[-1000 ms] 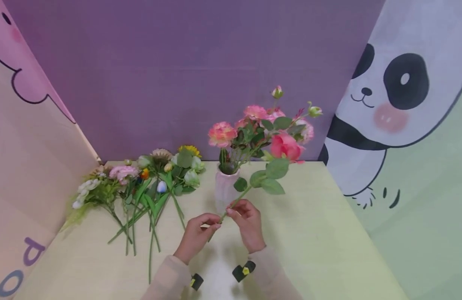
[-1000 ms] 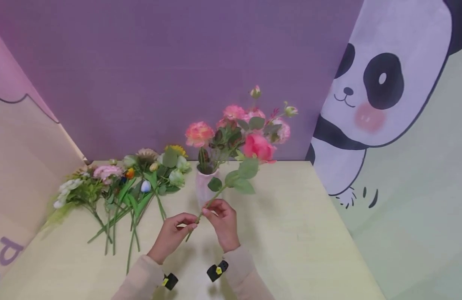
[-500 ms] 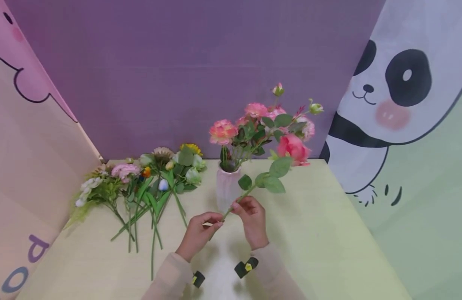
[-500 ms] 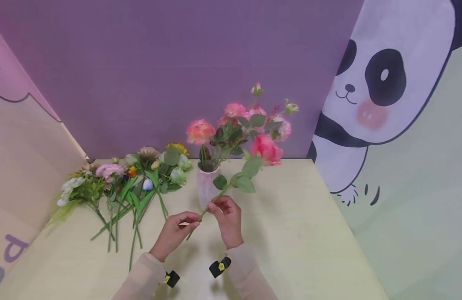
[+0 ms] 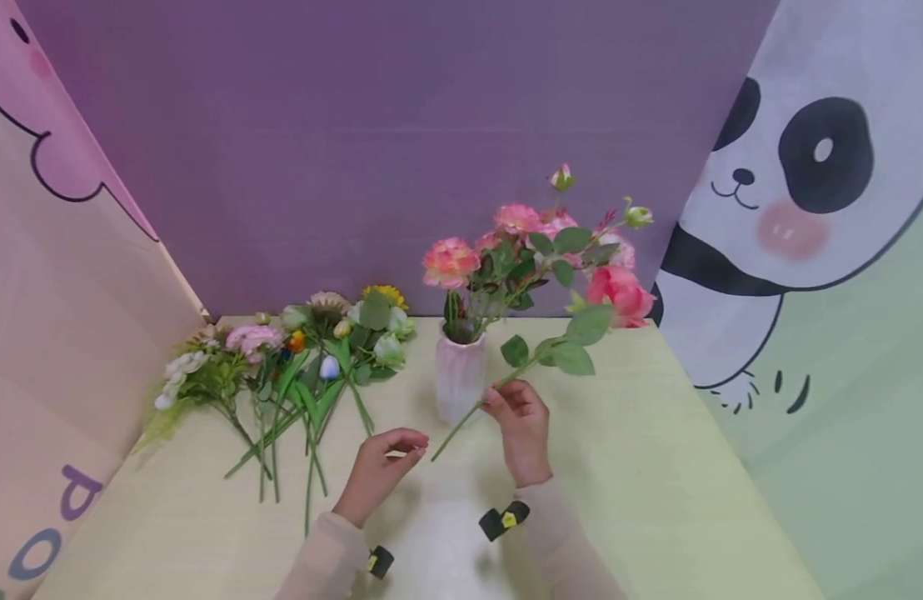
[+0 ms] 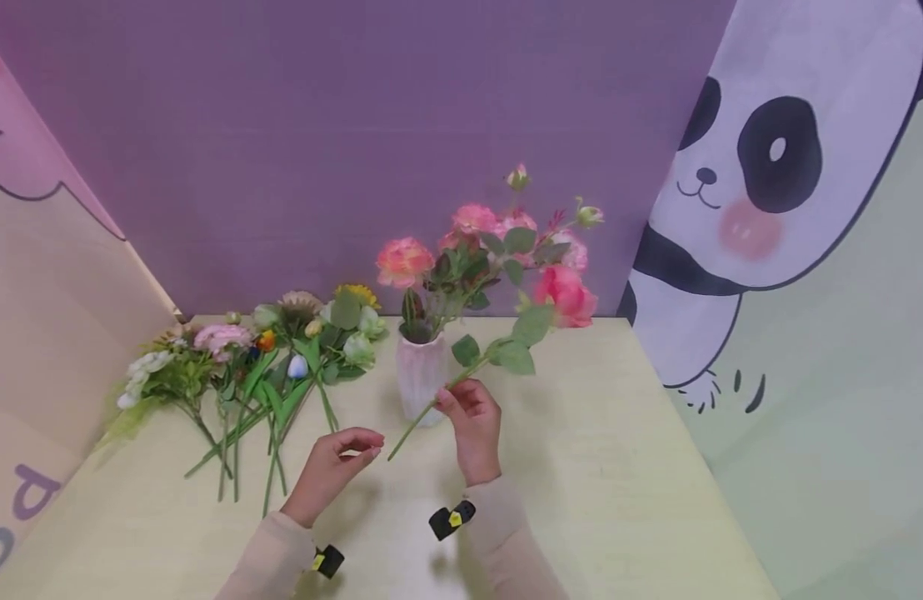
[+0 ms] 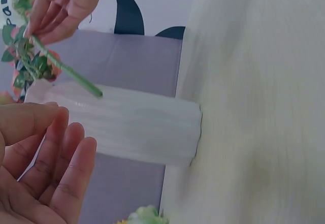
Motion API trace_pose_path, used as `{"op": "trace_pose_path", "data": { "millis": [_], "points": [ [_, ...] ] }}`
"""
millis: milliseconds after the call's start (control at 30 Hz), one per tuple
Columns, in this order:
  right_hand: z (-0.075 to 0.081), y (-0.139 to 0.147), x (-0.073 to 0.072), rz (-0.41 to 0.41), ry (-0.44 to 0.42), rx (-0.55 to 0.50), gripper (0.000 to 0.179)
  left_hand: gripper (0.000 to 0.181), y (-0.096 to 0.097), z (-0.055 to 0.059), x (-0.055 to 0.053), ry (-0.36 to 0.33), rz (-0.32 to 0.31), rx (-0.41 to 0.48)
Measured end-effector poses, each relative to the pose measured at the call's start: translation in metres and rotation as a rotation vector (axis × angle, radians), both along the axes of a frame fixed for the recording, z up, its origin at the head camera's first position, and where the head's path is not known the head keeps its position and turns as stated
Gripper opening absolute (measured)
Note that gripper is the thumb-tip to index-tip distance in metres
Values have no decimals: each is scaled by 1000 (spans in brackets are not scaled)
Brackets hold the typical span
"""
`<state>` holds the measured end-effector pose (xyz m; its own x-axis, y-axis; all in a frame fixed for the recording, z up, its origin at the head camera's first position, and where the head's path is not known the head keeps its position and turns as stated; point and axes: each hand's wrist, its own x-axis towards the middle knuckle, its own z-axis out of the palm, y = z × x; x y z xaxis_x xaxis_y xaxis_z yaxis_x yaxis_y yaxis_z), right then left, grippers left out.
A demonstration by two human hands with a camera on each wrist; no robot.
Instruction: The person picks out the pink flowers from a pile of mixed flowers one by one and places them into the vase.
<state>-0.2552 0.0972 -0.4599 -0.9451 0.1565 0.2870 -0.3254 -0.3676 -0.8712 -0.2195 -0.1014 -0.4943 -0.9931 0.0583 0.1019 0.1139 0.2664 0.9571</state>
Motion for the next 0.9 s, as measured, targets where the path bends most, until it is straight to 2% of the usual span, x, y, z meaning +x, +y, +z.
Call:
{"op": "trace_pose_path", "data": {
  "millis": [300,467,633,900],
  "points": [
    [14,12,-12,-52,0,-49,21,13,-29,-4,8,-21,92,-63],
    [23,15,-20,-61,23,-80,20,17,-45,-6,10,-62,148,-48],
    [34,20,-29,-93,48,-101,14,19,-55,-10,10,-98,156,-46],
    [64,26,-43,-120,115,-194,15,18,-58,-15,10,-125,157,-50]
  ]
}}
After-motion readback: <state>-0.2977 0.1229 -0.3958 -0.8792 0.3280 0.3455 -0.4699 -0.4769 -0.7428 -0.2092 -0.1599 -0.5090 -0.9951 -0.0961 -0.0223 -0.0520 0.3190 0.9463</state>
